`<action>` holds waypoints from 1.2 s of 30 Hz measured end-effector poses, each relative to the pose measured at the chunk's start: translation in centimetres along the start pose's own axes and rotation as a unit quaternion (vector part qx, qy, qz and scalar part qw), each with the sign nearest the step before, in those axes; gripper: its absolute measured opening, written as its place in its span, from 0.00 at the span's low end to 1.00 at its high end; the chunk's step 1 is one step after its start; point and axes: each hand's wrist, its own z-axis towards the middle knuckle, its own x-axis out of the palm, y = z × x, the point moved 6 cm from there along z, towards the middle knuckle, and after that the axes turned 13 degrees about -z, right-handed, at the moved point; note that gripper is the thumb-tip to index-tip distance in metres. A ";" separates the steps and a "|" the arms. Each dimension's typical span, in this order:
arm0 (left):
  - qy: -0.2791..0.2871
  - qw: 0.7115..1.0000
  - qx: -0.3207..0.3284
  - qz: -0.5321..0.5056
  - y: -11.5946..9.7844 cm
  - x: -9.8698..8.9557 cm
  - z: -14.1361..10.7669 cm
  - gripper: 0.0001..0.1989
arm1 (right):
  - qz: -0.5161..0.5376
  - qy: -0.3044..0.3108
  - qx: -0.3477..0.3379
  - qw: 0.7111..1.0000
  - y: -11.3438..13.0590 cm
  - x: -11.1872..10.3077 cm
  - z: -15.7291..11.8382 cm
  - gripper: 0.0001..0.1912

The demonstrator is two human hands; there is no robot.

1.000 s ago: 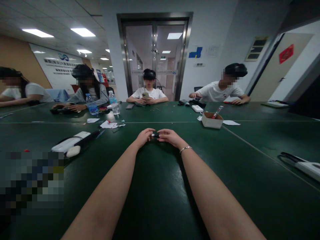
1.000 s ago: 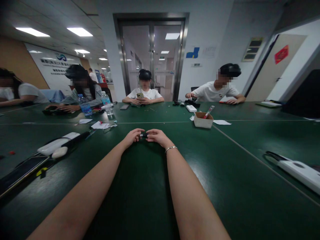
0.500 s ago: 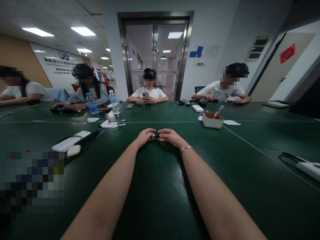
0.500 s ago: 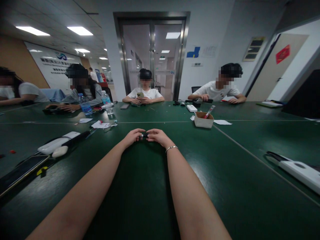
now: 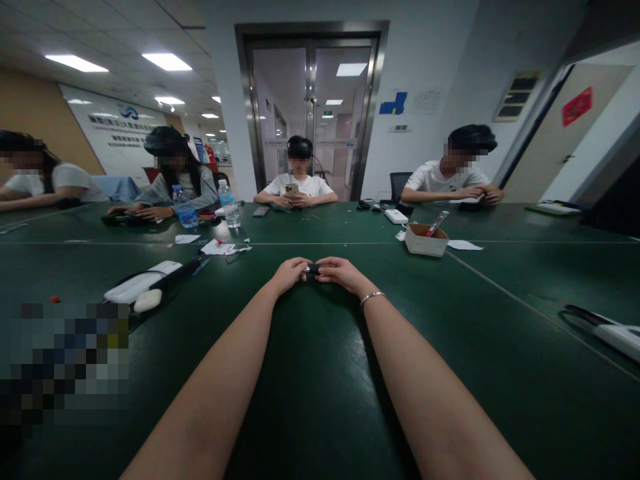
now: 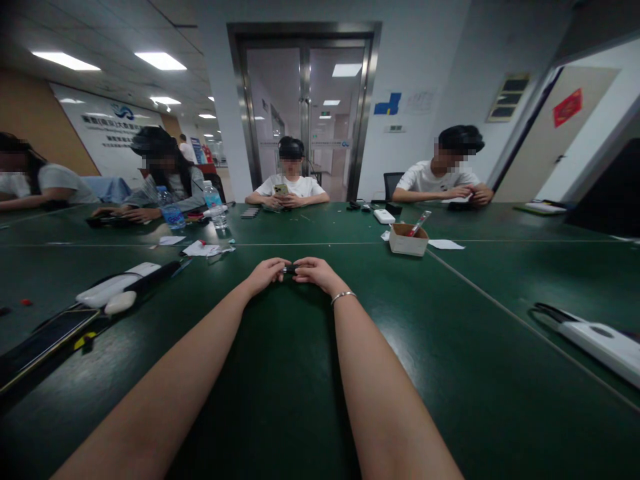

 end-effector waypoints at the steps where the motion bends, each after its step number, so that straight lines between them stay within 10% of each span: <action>1: 0.004 1.000 -0.003 -0.002 0.1 0.0 0.0 0.18 | -0.001 0.000 0.000 1.000 0.0 0.0 0.0 0.10; 36: 0.016 1.000 0.003 -0.011 -0.1 0.3 -0.1 0.16 | -0.003 0.009 -0.008 1.000 0.0 0.0 0.0 0.10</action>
